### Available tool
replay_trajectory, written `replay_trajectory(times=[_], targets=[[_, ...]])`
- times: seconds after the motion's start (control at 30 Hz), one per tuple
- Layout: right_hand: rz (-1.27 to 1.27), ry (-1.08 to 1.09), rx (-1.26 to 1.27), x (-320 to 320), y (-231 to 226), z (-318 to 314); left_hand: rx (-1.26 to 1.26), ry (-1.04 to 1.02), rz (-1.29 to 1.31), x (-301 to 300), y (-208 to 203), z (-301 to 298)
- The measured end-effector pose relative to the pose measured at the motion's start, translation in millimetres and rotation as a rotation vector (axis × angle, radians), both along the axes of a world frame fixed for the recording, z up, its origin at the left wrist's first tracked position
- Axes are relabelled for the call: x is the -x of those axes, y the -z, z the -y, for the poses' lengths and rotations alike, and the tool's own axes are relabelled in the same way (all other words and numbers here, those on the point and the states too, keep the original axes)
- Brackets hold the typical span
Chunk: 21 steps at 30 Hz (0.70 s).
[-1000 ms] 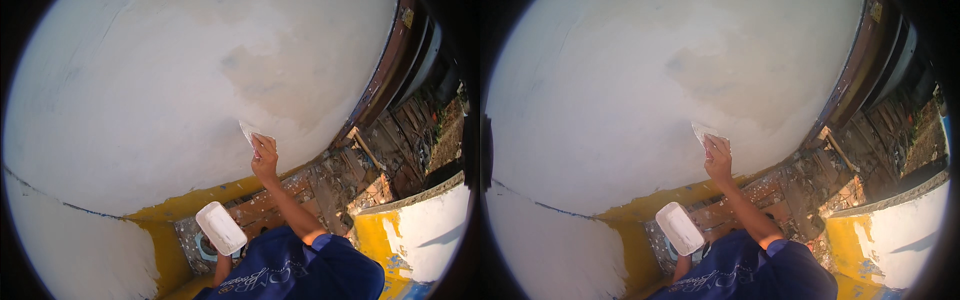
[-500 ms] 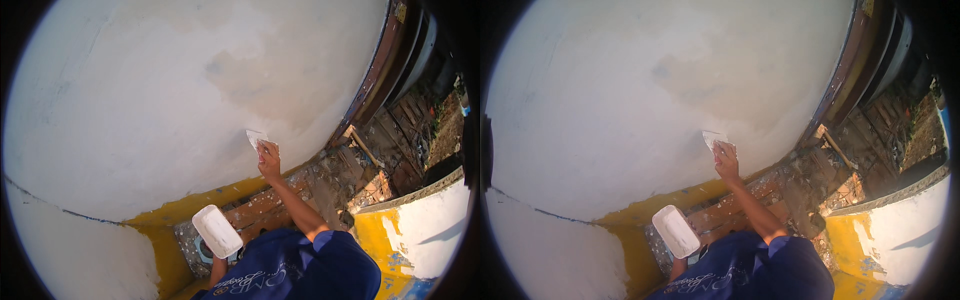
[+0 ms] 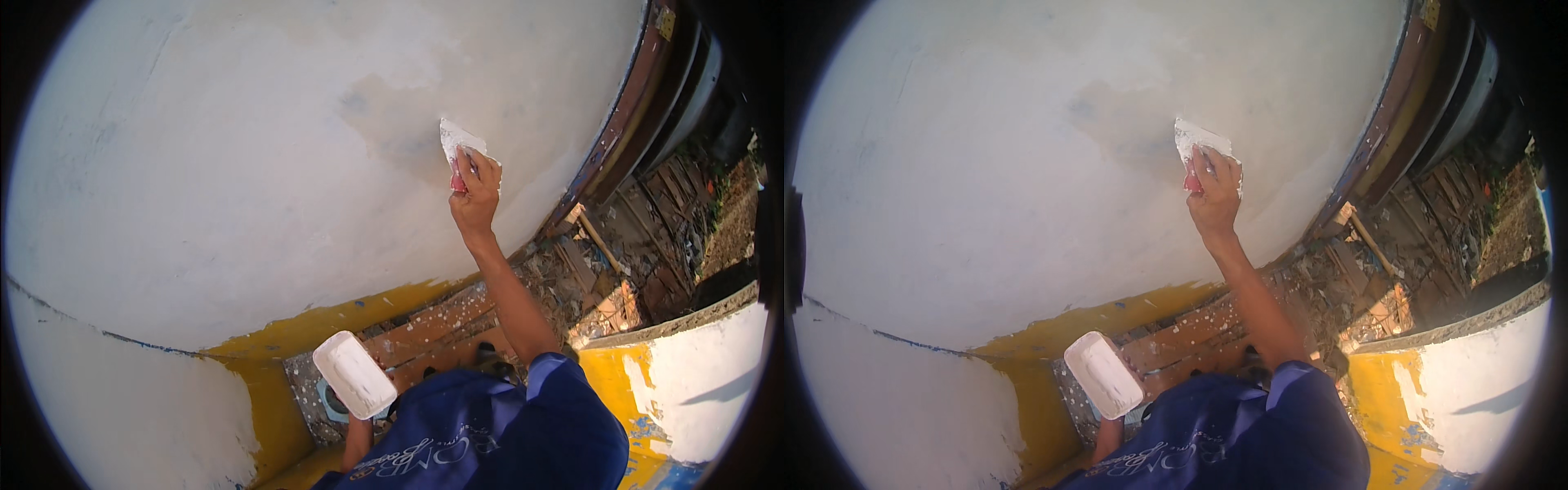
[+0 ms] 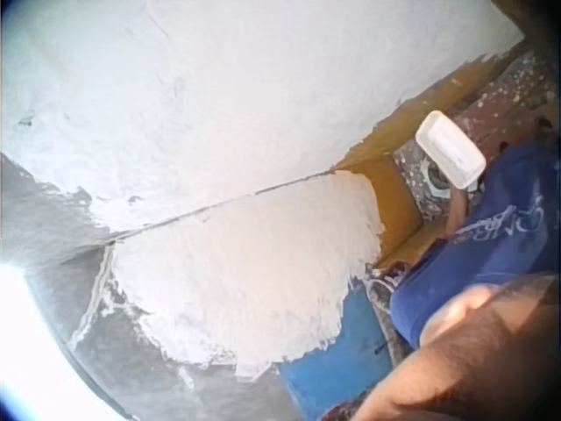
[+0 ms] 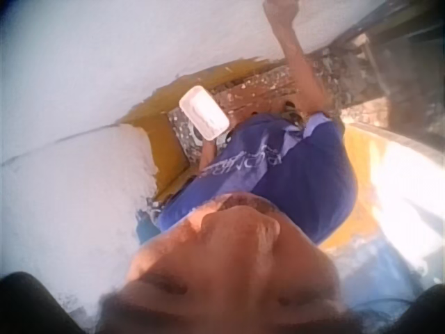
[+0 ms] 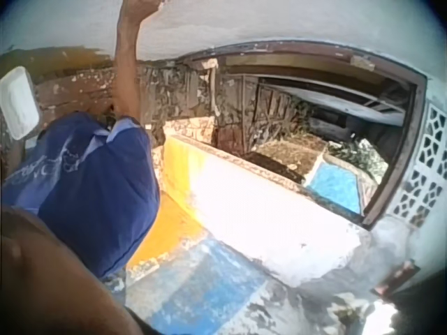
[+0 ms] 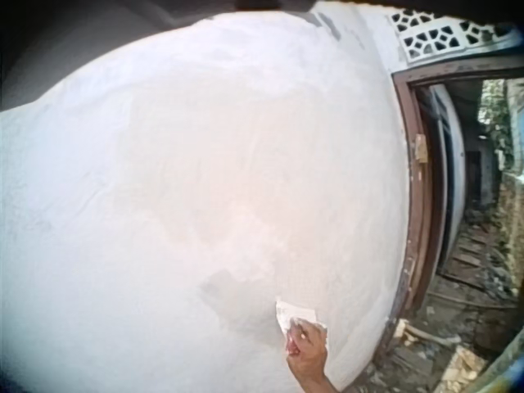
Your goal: The person applies white plaster to a wall using a putty knife and then mixes more white powder with water in a small container.
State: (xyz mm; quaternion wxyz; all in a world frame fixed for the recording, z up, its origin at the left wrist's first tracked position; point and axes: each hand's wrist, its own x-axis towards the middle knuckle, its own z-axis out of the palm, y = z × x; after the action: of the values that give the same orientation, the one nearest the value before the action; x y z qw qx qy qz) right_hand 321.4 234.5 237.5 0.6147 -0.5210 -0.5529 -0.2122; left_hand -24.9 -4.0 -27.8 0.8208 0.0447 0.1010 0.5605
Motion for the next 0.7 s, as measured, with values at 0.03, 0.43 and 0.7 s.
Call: replay_trajectory(times=[0.03,0.43,0.7], targets=[[0.017,-0.009,0.065,12,22,5,0.018,-0.022,-0.106,0,0,-3],[-0.075,0.048,-0.104,-16,-52,1,-0.147,-0.060,-0.072,6,-10,-6],[0.007,-0.197,0.160,75,26,24,-0.054,-0.033,-0.005,5,19,-8]])
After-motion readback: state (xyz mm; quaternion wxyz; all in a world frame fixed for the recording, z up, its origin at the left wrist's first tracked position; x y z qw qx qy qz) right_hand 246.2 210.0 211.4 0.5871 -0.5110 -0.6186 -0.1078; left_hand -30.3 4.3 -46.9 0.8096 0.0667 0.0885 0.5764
